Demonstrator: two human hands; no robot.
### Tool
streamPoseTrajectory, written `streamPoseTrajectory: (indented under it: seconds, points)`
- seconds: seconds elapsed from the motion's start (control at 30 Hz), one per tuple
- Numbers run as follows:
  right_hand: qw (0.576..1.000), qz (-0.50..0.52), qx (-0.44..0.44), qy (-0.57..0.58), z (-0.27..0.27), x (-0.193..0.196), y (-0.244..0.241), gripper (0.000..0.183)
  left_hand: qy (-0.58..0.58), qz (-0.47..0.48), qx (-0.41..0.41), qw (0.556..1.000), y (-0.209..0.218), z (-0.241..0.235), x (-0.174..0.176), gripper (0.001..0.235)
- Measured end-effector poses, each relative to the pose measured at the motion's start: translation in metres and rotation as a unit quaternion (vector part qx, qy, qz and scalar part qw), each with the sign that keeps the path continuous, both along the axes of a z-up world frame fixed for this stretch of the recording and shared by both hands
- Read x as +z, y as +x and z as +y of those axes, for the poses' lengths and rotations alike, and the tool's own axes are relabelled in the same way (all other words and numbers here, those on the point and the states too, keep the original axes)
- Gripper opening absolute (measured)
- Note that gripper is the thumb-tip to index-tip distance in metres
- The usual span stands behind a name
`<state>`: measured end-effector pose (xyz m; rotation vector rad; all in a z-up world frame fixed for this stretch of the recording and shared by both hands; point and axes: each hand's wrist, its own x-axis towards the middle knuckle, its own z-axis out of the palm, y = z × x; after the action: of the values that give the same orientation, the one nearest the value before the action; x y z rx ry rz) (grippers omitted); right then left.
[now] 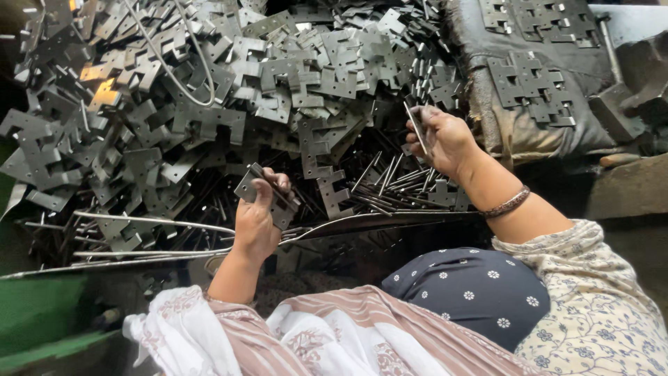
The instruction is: The person sorts metal plates and metal pins on a work table by picking them up and organizing them into a container.
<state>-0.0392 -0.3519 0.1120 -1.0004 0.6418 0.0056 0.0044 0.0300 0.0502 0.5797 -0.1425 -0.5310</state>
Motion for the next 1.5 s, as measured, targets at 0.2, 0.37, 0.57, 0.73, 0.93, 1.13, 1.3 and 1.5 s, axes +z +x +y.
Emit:
streamPoseTrajectory:
  seconds: [0.2,0.37,0.57,0.73,0.93,1.13,1.3,1.5]
  points:
    - [0.983,-0.025,0.184,0.003,0.027,-0.020,-0.015,0.024,0.031,0.127,-0.013,0.991,-0.010,-0.008,-0.003,0.027]
    - [0.990,0.014,0.135,0.025,0.074,0.032,-0.013,0.042,-0.010,0.222,-0.034,0.974,-0.022,-0.032,-0.008,0.046]
    - [0.976,0.002,0.217,0.028,0.083,0.036,-0.018,0.050,-0.006,0.254,-0.025,0.967,-0.025,-0.044,-0.001,0.049]
    - [0.900,-0.086,0.303,-0.300,0.098,0.041,-0.018,0.059,-0.002,0.205,-0.077,0.976,-0.034,-0.055,0.003,0.041]
    - [0.656,-0.129,0.369,-0.646,0.149,0.052,-0.028,0.069,-0.171,0.243,-0.078,0.952,-0.049,-0.079,0.001,0.041]
    - [0.591,-0.296,0.414,-0.626,0.150,0.037,-0.040,0.082,-0.145,0.183,-0.073,0.970,-0.047,-0.076,0.024,0.046]
    - [0.843,-0.197,0.320,-0.385,0.102,0.006,-0.023,0.063,0.168,-0.027,-0.091,0.981,-0.030,-0.068,0.035,0.056]
    - [0.993,-0.077,0.067,-0.066,0.035,0.022,-0.015,0.052,0.598,-0.430,0.174,0.654,0.012,-0.057,0.025,0.071]
